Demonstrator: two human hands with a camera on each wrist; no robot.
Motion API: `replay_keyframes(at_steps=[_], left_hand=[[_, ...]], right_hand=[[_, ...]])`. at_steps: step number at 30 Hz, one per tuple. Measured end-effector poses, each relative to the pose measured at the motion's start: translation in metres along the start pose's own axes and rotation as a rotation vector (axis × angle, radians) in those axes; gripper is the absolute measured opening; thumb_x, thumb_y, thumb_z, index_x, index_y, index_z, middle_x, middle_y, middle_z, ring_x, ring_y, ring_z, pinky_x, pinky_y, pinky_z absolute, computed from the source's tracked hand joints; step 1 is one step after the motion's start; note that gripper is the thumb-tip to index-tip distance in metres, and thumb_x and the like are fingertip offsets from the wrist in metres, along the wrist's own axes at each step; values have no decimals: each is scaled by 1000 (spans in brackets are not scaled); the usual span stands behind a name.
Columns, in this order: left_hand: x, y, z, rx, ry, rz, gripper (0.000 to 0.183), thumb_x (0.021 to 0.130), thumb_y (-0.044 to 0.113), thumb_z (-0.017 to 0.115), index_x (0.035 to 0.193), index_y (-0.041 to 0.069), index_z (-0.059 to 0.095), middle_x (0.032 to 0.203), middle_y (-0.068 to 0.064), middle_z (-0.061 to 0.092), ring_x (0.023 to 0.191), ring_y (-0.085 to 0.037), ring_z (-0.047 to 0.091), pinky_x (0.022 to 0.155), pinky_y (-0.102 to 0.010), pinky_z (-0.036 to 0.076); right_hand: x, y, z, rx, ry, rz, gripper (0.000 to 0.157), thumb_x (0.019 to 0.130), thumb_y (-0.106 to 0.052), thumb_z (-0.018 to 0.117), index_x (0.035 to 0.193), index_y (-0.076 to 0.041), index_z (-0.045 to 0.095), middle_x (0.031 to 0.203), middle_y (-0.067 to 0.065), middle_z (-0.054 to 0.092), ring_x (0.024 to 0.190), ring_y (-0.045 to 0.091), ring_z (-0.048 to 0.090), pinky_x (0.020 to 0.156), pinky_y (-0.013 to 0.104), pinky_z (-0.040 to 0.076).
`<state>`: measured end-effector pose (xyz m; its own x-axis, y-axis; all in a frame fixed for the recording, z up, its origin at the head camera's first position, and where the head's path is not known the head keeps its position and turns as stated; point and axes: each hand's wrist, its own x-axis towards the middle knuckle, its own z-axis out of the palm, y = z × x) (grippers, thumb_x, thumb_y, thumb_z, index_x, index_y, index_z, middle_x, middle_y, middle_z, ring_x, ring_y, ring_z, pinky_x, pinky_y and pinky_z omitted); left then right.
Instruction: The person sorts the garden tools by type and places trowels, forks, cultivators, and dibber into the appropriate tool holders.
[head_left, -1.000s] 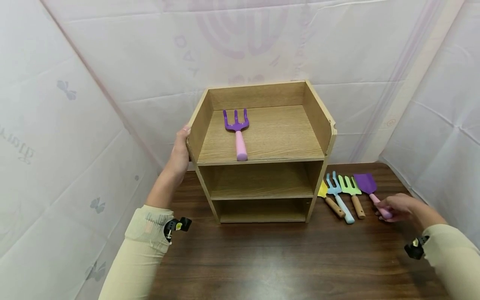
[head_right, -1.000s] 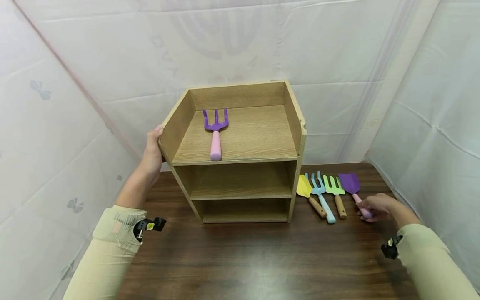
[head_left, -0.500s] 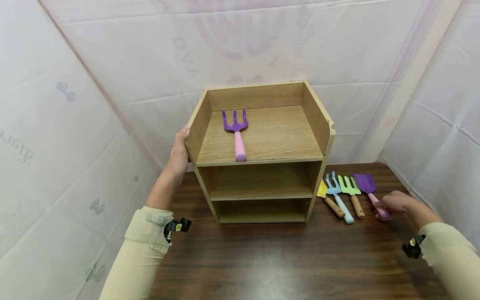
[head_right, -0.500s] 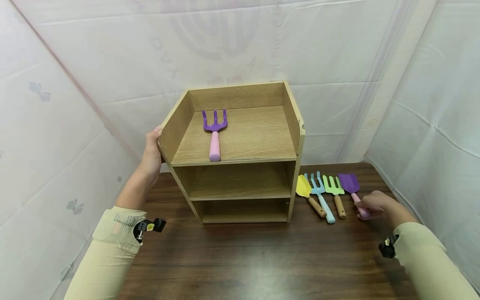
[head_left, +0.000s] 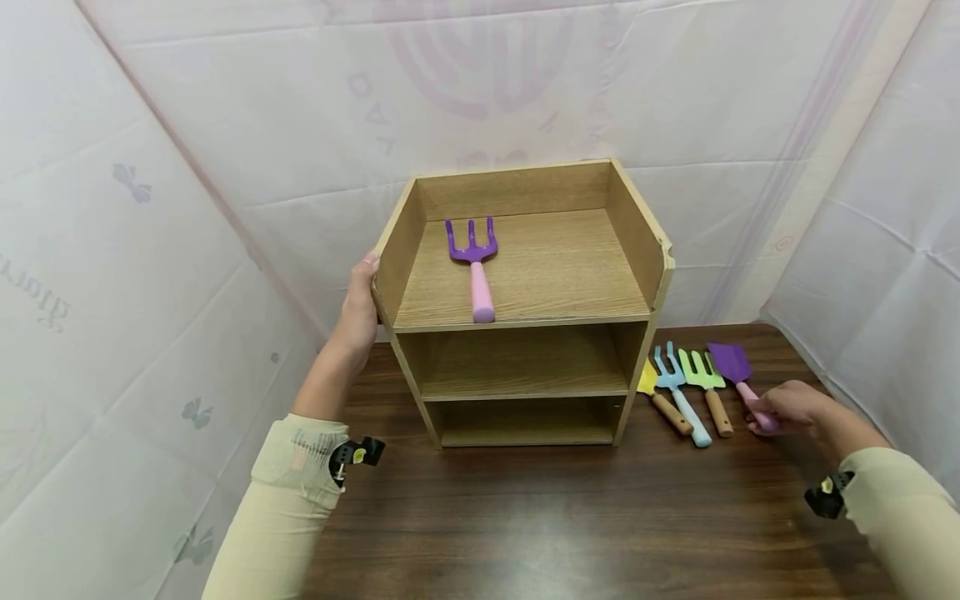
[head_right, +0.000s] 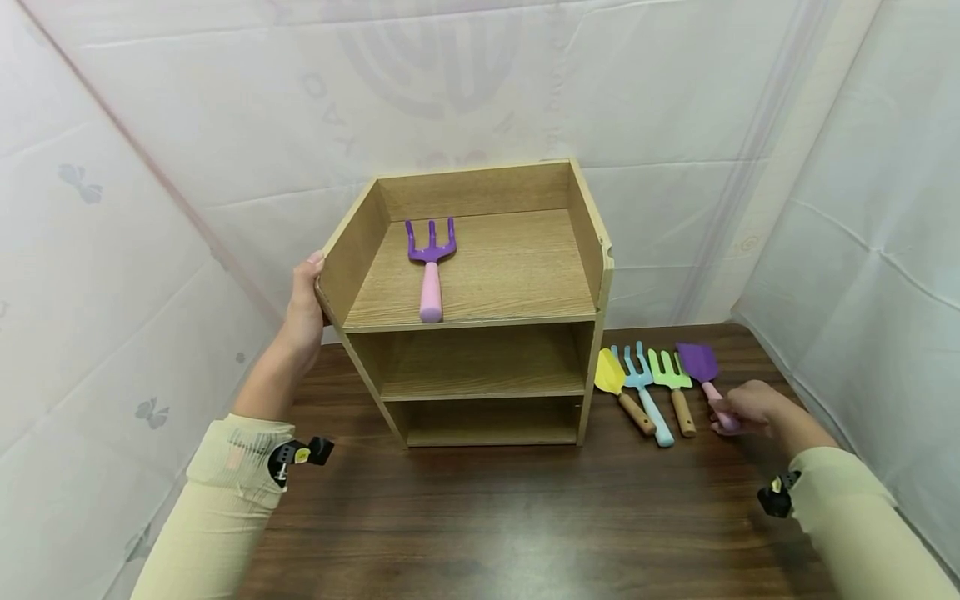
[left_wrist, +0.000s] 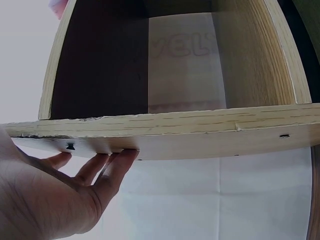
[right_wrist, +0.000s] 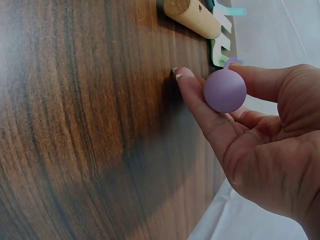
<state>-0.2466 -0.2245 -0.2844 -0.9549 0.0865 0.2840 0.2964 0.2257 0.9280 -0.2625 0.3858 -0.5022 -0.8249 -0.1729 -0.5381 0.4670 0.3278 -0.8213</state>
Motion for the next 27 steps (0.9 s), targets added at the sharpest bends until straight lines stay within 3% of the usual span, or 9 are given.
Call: replay_keyframes(at_steps=[11, 27], left_hand=[[2, -1, 0, 0, -9, 36, 58, 95, 49, 16, 148, 31, 31, 128, -17, 40, 110, -27, 42, 92, -38, 32], [3, -3, 0, -6, -14, 54, 57, 95, 47, 17, 148, 30, 32, 129, -18, 40, 109, -26, 43, 90, -37, 34]], right_hand=[[4, -1, -1, -45, 2, -2, 35, 97, -6, 48, 111, 26, 41, 88, 17, 59, 77, 19, 69, 77, 34, 57], [3, -2, -3, -1, 33, -4, 32, 97, -6, 47, 110, 21, 38, 91, 16, 54, 79, 19, 69, 79, 34, 57]])
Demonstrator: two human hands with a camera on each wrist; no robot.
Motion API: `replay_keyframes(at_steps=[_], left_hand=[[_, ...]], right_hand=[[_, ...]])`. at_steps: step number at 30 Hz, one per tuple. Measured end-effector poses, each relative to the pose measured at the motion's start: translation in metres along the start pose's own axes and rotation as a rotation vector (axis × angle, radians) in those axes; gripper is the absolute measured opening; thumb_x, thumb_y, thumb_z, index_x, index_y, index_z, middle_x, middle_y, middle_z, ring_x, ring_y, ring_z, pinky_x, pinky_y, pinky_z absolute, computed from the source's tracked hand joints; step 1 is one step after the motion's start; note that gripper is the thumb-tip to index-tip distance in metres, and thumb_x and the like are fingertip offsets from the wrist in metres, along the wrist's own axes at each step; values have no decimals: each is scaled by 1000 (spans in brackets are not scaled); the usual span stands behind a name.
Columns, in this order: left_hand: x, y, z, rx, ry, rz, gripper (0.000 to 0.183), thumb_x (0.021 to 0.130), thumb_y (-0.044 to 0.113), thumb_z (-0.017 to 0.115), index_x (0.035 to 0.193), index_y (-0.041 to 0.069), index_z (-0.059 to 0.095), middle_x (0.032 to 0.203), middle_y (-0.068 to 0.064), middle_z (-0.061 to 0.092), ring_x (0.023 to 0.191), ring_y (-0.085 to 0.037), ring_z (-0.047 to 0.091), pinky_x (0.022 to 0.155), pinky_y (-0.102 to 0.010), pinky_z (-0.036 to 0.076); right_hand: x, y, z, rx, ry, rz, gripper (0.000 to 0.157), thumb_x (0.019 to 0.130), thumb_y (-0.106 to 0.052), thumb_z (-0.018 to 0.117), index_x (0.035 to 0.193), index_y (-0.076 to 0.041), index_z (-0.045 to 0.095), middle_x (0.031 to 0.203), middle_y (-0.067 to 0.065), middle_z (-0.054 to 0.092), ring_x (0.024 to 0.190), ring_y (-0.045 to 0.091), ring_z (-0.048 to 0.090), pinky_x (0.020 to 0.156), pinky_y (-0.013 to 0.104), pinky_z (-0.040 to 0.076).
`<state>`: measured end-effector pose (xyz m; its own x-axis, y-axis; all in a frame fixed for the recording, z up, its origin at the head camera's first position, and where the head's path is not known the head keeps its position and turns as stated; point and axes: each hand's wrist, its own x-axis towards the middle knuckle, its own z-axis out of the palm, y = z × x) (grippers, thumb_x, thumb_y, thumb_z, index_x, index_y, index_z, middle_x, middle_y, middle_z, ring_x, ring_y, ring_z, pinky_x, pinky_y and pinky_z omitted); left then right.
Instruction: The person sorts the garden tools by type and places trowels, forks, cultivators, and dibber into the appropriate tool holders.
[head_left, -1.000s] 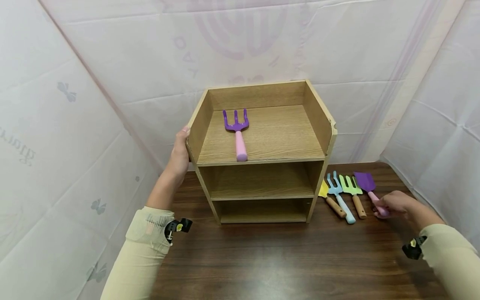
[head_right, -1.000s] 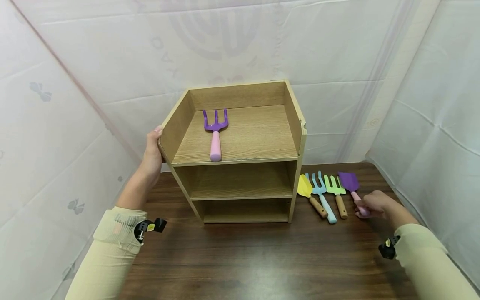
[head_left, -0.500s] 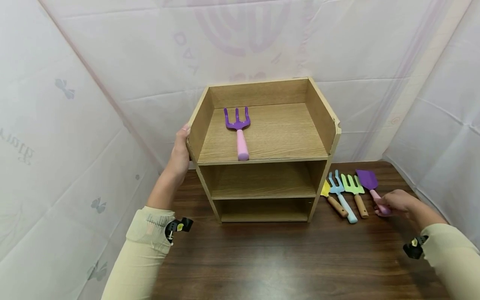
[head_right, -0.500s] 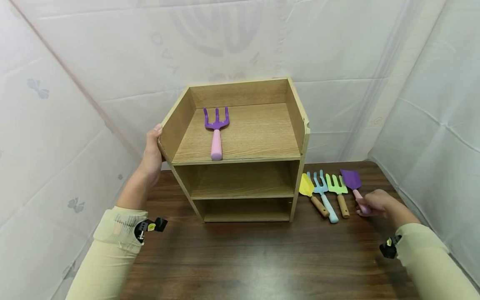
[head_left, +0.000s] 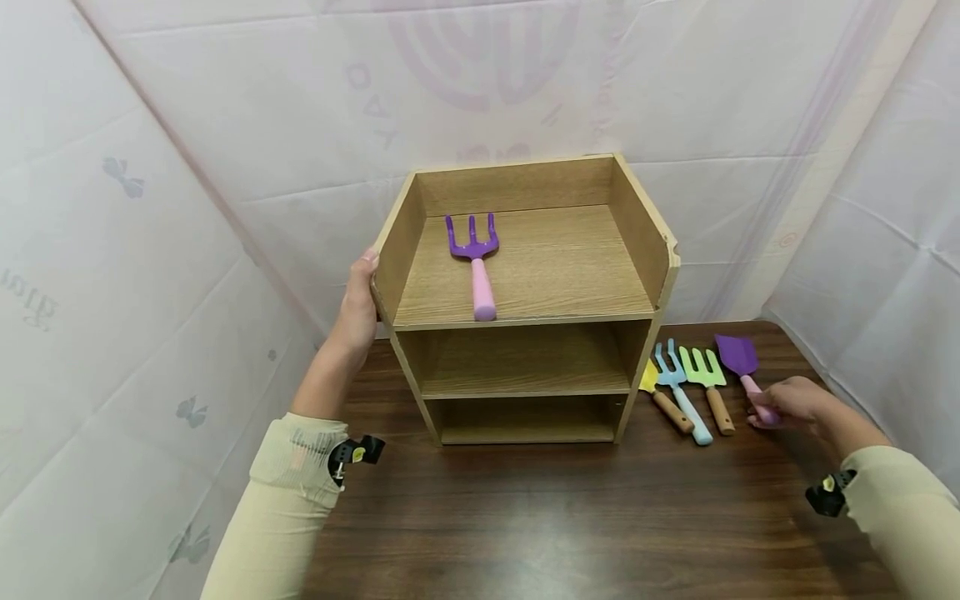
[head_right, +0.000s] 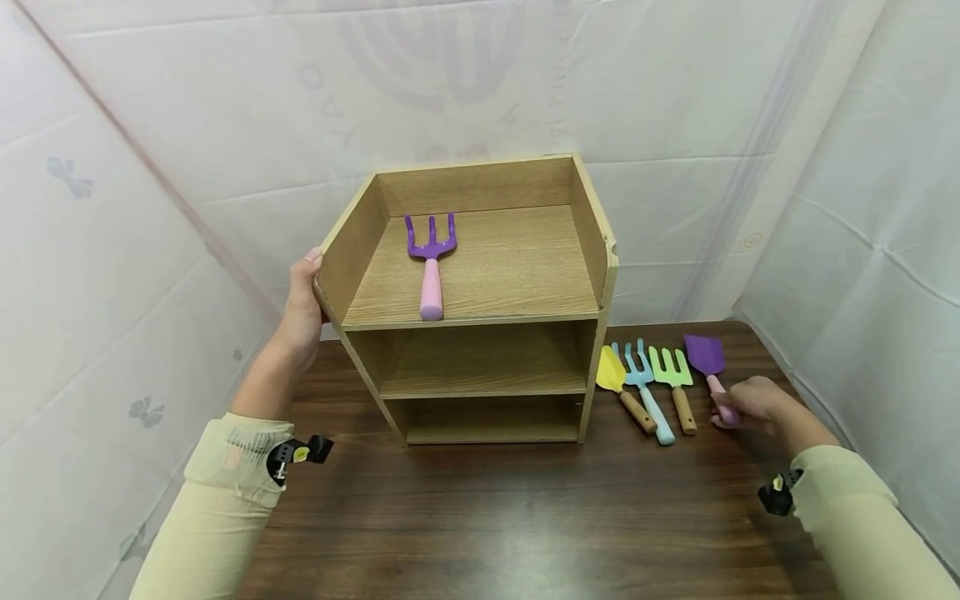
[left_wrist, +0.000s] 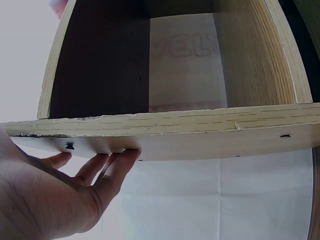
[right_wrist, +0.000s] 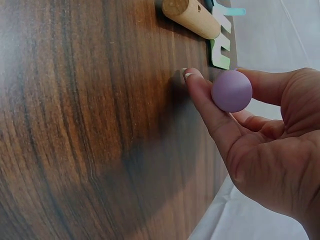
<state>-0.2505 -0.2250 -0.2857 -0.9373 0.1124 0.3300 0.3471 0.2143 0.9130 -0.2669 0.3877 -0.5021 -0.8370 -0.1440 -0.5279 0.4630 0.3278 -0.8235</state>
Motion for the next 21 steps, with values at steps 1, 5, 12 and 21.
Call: replay_keyframes(at_steps=[1, 5, 12, 21], left_hand=[[0, 0, 0, 3, 1, -2, 57, 95, 47, 17, 148, 31, 31, 129, -17, 40, 109, -26, 43, 90, -38, 34], [-1, 1, 0, 9, 4, -8, 57, 95, 48, 17, 148, 30, 32, 128, -17, 40, 107, -26, 43, 88, -38, 34], [-2, 1, 0, 11, 8, -21, 57, 95, 49, 17, 146, 30, 33, 126, -16, 41, 106, -25, 43, 89, -38, 34], [-2, 1, 0, 1, 14, -25, 57, 95, 49, 17, 147, 31, 31, 126, -16, 40, 107, -25, 42, 90, -37, 33]], right_hand=[[0, 0, 0, -1, 1, -4, 31, 97, -6, 47, 110, 21, 38, 90, 16, 55, 79, 19, 70, 79, 34, 57], [-3, -3, -1, 17, -1, -17, 32, 97, -6, 48, 110, 22, 38, 86, 13, 58, 78, 20, 70, 79, 33, 57], [-11, -13, -3, -142, 29, -81, 40, 99, -16, 49, 111, 23, 49, 82, 13, 69, 77, 20, 70, 74, 32, 56], [-15, -26, -4, -110, 2, -119, 44, 100, -16, 47, 118, 24, 42, 87, 11, 68, 83, 21, 71, 77, 33, 57]])
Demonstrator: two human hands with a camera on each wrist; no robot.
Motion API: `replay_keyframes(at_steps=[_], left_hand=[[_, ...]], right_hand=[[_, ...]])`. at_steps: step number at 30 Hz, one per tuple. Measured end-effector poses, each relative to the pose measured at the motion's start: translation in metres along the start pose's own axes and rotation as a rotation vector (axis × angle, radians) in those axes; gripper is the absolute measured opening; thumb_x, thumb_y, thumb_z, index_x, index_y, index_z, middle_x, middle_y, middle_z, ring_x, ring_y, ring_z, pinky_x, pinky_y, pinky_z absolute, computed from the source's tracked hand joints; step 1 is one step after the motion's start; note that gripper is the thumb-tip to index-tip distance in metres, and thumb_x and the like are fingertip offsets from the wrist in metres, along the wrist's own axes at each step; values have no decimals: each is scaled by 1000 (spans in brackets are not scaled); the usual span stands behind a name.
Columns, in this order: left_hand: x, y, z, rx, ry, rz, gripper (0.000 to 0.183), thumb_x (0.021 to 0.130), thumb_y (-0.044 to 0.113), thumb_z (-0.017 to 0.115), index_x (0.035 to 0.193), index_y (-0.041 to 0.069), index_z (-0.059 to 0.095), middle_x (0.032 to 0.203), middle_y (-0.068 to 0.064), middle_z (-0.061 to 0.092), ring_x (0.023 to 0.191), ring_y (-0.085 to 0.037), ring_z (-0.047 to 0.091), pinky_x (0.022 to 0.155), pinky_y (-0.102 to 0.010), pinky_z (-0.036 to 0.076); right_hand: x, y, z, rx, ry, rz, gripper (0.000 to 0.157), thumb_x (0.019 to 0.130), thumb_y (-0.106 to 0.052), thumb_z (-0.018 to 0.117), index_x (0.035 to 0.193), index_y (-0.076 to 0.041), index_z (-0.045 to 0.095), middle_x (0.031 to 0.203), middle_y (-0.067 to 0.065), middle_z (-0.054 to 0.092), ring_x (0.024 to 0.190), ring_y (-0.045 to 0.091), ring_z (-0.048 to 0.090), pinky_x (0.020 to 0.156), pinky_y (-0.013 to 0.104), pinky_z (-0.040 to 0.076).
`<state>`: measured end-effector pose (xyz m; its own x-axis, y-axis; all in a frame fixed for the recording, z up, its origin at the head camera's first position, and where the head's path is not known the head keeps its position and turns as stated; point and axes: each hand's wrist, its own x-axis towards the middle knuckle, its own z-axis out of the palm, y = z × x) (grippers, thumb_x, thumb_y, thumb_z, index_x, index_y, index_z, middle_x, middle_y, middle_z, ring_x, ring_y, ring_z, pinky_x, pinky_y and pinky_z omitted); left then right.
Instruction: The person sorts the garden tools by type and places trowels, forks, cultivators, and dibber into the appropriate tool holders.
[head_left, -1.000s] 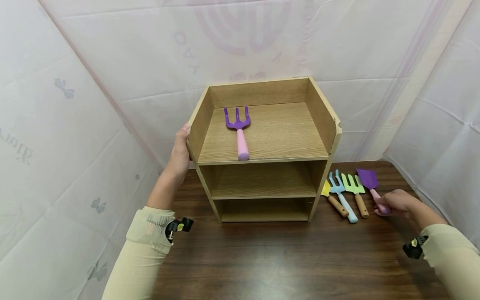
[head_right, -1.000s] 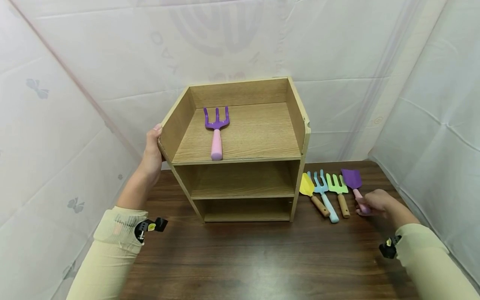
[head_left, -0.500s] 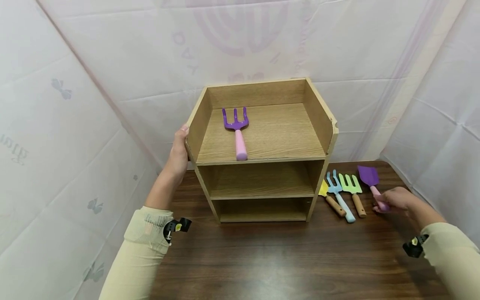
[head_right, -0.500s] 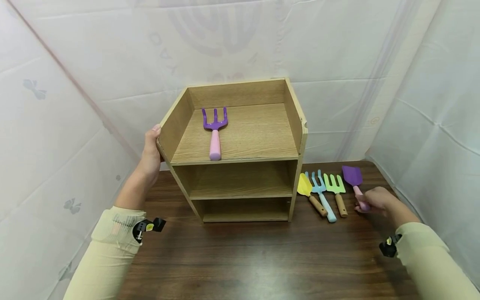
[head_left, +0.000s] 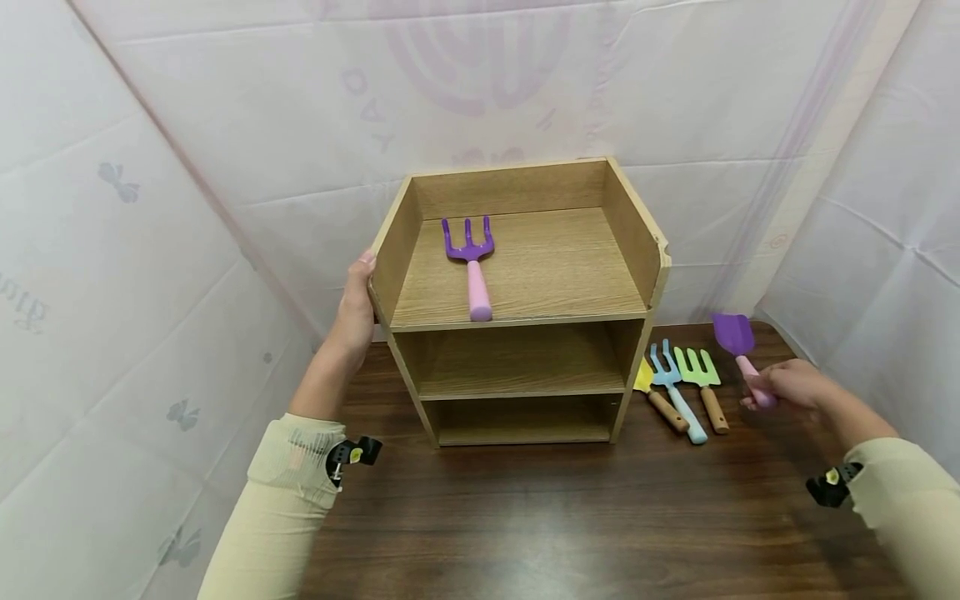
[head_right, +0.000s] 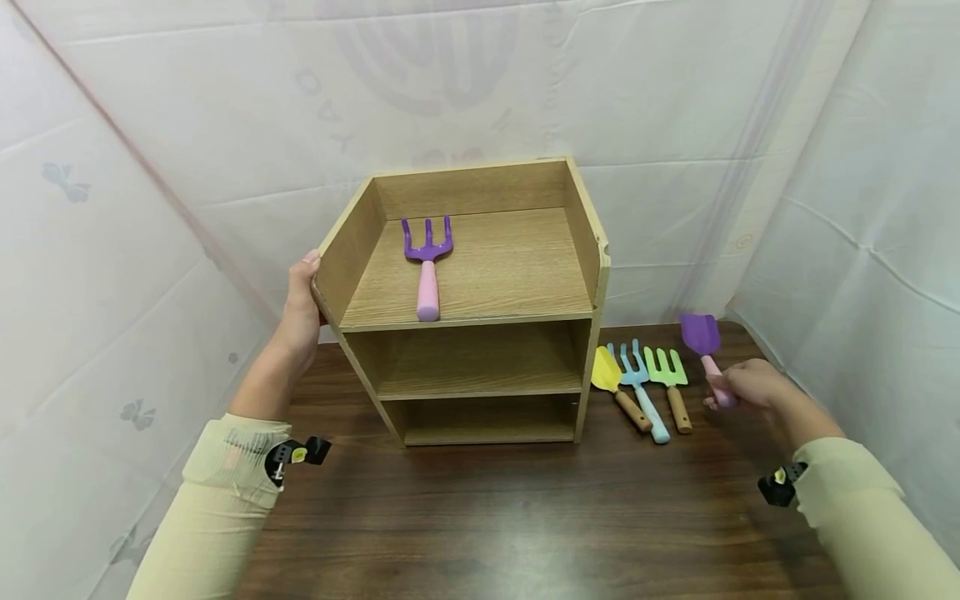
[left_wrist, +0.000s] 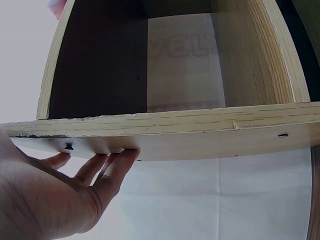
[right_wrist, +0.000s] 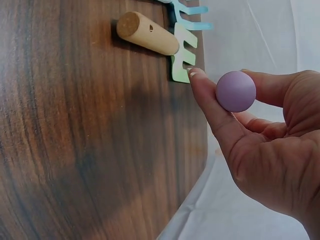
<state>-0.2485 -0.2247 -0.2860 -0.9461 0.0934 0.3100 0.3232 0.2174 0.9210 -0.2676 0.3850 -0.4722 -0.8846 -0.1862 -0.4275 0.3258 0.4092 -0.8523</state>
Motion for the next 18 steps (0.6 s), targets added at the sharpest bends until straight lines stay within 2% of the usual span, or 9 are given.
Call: replay_keyframes(at_steps=[7, 11, 18], left_hand=[[0, 0, 0, 2, -3, -4, 57, 95, 50, 16, 147, 31, 32, 124, -17, 41, 104, -25, 44, 89, -37, 34], [0, 0, 0, -8, -6, 0, 57, 95, 49, 17, 146, 29, 33, 123, -18, 41, 104, -25, 44, 89, -37, 35], [-1, 1, 0, 4, -7, -3, 57, 95, 49, 16, 147, 31, 31, 125, -17, 40, 106, -25, 43, 90, -37, 33]], right_hand=[[-4, -8, 2, 37, -26, -29, 47, 100, -11, 43, 123, 28, 32, 92, 14, 66, 86, 23, 70, 82, 36, 56], [-8, -14, 1, 15, -17, -33, 54, 100, -14, 43, 130, 28, 27, 94, 15, 69, 87, 23, 70, 84, 38, 55], [-17, -33, 7, 44, 3, -59, 57, 100, -18, 49, 133, 23, 27, 96, 18, 70, 84, 19, 71, 84, 36, 55]])
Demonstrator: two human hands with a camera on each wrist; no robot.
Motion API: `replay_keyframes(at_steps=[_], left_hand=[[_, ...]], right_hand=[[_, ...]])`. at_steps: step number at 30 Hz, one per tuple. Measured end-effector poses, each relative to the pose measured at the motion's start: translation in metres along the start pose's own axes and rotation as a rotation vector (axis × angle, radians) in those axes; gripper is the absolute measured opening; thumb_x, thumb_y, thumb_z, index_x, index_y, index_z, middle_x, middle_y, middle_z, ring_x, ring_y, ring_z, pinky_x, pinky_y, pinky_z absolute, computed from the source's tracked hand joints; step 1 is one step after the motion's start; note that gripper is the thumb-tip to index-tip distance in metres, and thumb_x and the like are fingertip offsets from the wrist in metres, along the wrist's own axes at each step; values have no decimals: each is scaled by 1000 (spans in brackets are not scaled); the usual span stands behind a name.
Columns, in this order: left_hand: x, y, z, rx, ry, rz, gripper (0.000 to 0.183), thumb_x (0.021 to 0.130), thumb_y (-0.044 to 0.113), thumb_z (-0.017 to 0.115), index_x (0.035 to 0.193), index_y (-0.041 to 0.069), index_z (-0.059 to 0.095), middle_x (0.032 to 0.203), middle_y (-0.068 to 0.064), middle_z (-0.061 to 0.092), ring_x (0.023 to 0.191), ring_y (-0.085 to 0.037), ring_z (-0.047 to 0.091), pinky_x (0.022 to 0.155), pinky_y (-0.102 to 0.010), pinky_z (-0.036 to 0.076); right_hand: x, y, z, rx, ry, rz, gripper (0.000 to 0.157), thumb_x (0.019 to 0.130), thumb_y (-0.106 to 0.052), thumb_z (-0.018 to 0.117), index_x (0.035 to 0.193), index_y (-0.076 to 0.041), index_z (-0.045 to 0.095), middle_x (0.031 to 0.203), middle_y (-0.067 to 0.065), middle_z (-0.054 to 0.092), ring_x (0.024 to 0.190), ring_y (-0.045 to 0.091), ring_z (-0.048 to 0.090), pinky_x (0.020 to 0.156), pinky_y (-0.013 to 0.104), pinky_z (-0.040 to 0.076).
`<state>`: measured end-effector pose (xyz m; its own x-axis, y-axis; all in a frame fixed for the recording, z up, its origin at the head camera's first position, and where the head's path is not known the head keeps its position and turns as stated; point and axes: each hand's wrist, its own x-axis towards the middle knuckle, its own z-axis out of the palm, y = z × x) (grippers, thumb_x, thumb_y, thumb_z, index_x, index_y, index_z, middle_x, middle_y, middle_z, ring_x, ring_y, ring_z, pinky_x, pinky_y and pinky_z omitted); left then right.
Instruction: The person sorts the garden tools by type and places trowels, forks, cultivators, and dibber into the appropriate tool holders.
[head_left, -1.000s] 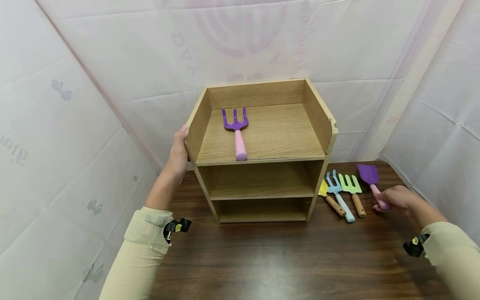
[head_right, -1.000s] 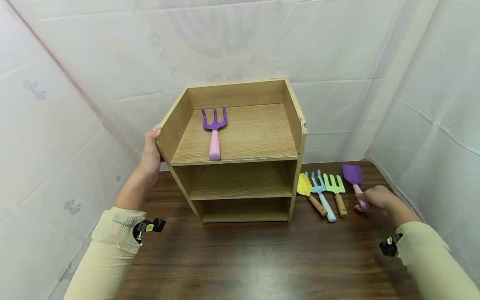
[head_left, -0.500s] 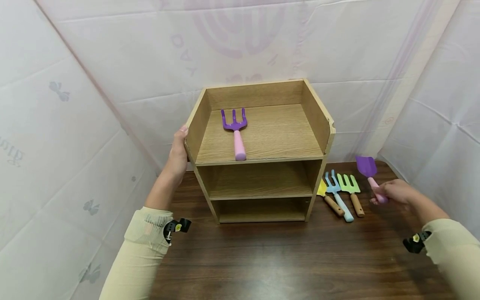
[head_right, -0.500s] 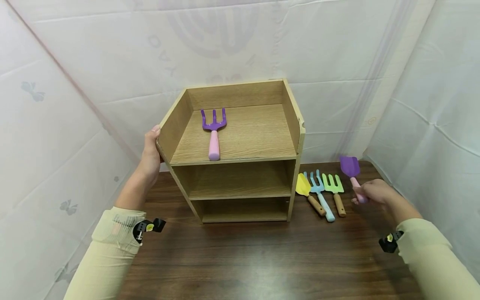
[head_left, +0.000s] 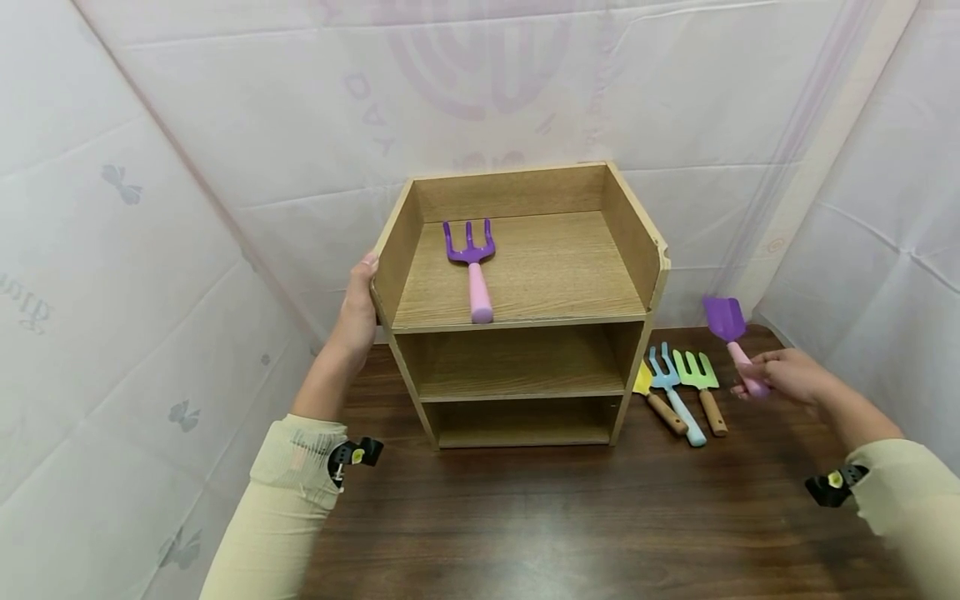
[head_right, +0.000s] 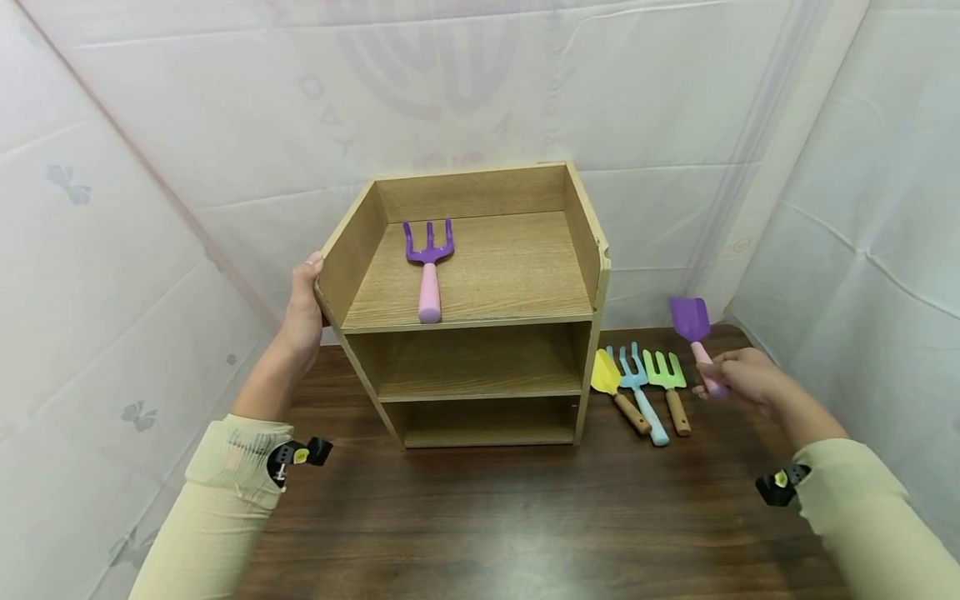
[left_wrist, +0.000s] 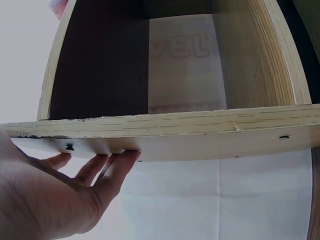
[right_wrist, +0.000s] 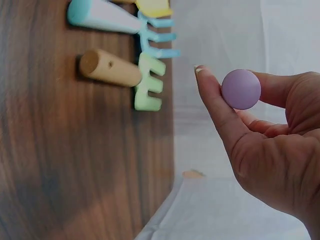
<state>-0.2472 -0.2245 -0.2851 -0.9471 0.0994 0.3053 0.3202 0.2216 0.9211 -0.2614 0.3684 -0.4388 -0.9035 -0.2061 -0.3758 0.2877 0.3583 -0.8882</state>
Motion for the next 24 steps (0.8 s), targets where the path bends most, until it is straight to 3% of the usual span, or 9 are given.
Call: replay_keyframes(at_steps=[11, 24], left_hand=[[0, 0, 2, 12, 0, 3, 57, 95, 49, 15, 147, 30, 31, 127, -17, 39, 108, -26, 41, 92, -37, 31], [-1, 0, 1, 0, 8, -7, 58, 96, 48, 15, 147, 27, 31, 124, -15, 41, 105, -24, 43, 90, -36, 33]], right_hand=[[-18, -44, 15, 46, -18, -74, 59, 99, -17, 50, 134, 21, 23, 102, 19, 64, 90, 20, 70, 87, 36, 54], [-37, -77, 32, 55, -12, -155, 61, 98, -19, 55, 134, 20, 26, 100, 13, 66, 93, 22, 70, 88, 37, 53]])
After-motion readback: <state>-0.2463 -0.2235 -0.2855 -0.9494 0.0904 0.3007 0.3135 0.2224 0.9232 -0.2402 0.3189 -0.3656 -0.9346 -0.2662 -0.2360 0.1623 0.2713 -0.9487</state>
